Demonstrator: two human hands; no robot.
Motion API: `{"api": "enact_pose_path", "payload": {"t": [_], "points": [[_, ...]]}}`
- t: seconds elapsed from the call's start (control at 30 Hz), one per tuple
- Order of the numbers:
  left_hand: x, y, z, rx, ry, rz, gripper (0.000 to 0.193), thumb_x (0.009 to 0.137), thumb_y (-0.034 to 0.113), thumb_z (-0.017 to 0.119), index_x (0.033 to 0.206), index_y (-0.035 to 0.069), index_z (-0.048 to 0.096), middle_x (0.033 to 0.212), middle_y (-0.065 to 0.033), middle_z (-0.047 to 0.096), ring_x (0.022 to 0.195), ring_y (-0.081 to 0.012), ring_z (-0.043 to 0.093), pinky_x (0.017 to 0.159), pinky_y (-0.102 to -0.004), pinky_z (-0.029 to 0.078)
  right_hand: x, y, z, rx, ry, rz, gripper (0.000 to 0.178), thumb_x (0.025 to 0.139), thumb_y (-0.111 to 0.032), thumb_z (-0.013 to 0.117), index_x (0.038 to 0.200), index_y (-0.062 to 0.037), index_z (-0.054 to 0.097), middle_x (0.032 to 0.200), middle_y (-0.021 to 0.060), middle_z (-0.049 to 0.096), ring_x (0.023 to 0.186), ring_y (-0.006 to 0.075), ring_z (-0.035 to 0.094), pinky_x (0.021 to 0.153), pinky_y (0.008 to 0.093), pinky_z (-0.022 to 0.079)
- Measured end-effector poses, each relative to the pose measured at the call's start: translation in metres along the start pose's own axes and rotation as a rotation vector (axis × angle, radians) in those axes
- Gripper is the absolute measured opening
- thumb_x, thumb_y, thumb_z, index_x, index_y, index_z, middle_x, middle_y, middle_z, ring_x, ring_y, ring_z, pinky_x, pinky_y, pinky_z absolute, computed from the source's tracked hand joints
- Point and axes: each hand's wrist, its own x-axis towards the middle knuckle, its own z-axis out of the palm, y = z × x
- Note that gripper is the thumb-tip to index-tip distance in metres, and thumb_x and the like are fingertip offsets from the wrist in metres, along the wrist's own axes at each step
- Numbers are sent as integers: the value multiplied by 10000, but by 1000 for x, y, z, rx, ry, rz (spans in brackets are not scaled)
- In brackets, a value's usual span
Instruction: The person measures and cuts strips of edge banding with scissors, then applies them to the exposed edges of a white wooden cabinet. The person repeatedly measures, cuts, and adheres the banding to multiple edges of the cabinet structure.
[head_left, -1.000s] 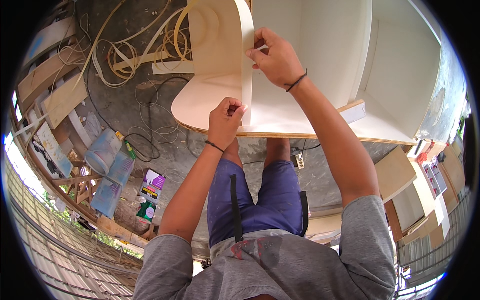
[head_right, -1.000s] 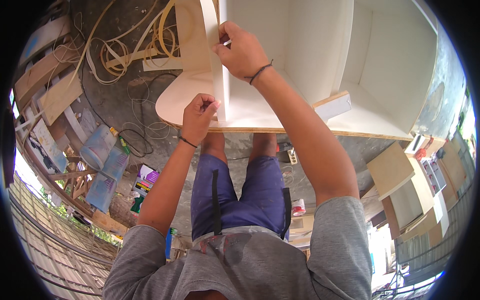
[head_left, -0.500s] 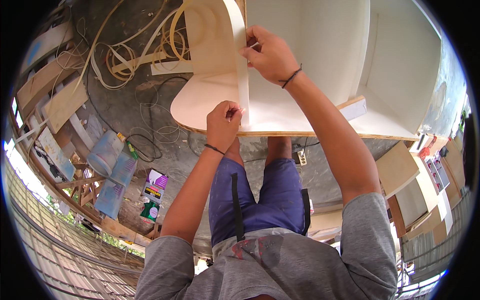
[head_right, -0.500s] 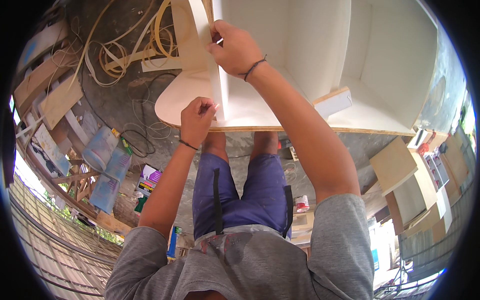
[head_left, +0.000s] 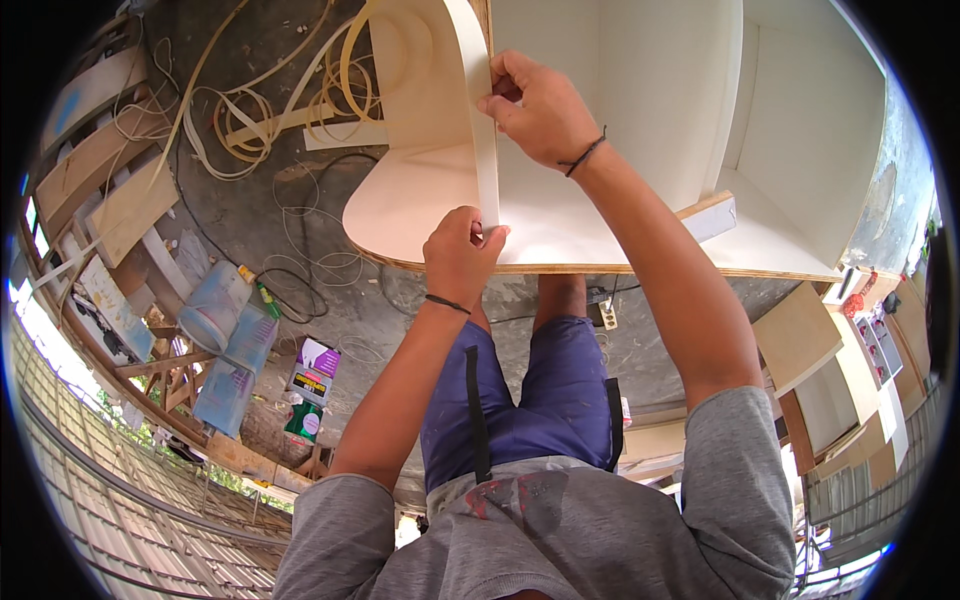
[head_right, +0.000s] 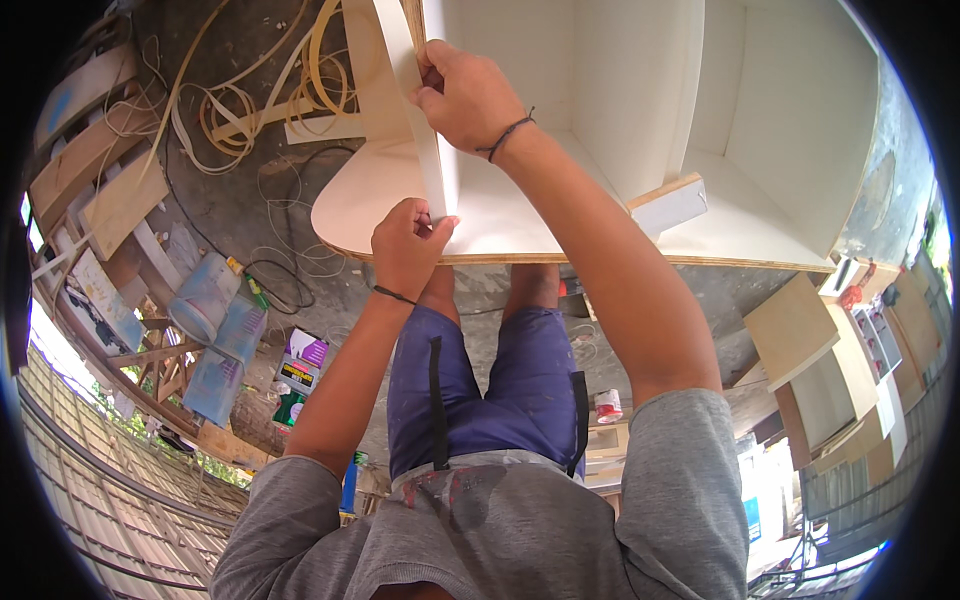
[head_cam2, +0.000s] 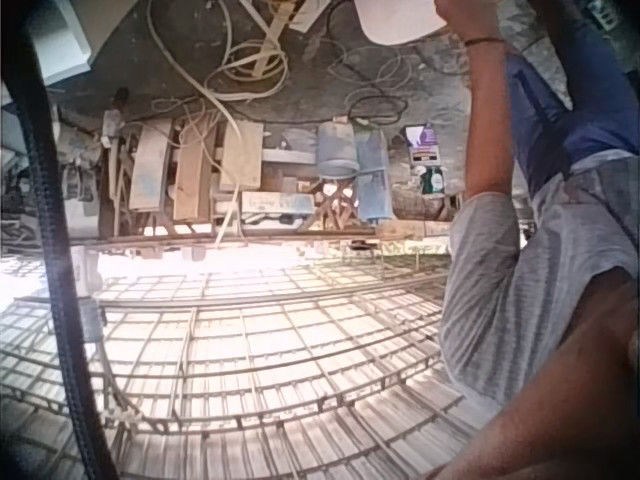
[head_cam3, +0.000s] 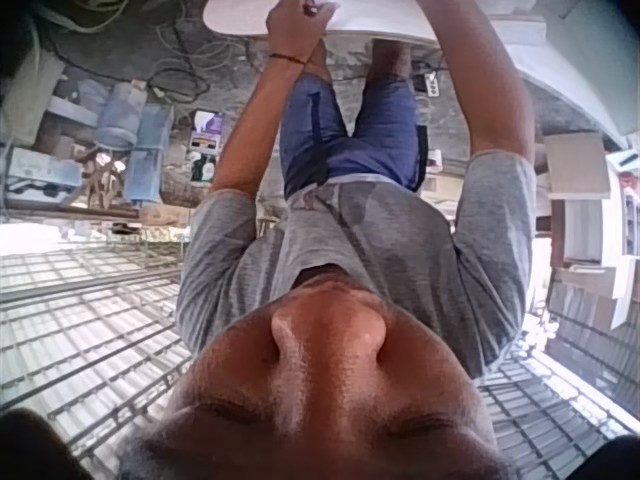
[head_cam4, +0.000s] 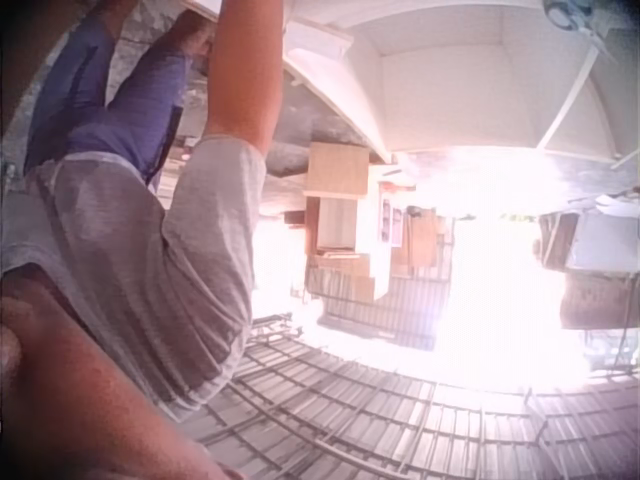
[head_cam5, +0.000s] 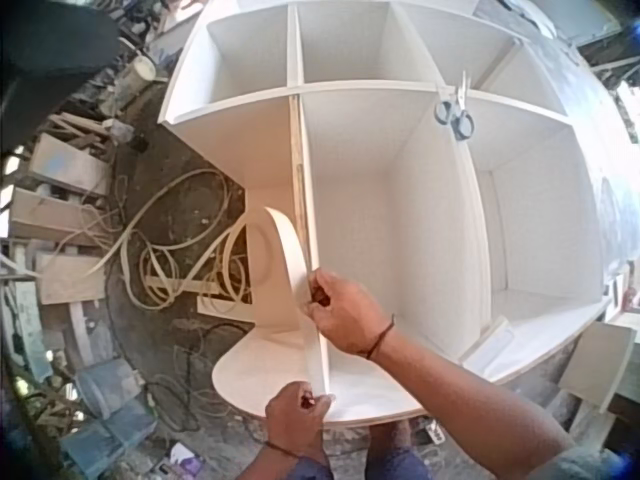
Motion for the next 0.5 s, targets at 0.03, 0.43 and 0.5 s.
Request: {"api": "enact_pose_path", "payload": {"t": [0.03, 0.43, 0.5], "points": [[-1, -1, 2, 3, 25, 18, 287, 711, 172, 800, 814, 20, 578, 711, -91, 587, 567, -200, 590, 549, -309, 486, 0, 1, 1, -6, 0, 4, 217, 818, -133, 642, 974, -1, 569, 833, 152, 681, 775, 302, 647, 724, 378, 506], [12, 1, -15, 58, -133, 18, 261, 772, 169, 775, 867, -20, 623, 746, -112, 633, 601, -187, 630, 579, -283, 510, 2, 9, 2, 4, 21, -25, 187, 853, -92, 639, 982, 15, 557, 815, 67, 624, 703, 143, 595, 619, 286, 523], [25, 4, -21, -26, -119, 15, 239, 799, 158, 749, 912, -26, 644, 775, -127, 650, 625, -190, 646, 595, -285, 518, 2, 9, 2, 35, 22, -7, 205, 828, -127, 643, 969, 2, 567, 827, 125, 660, 746, 245, 628, 685, 344, 511]]}}
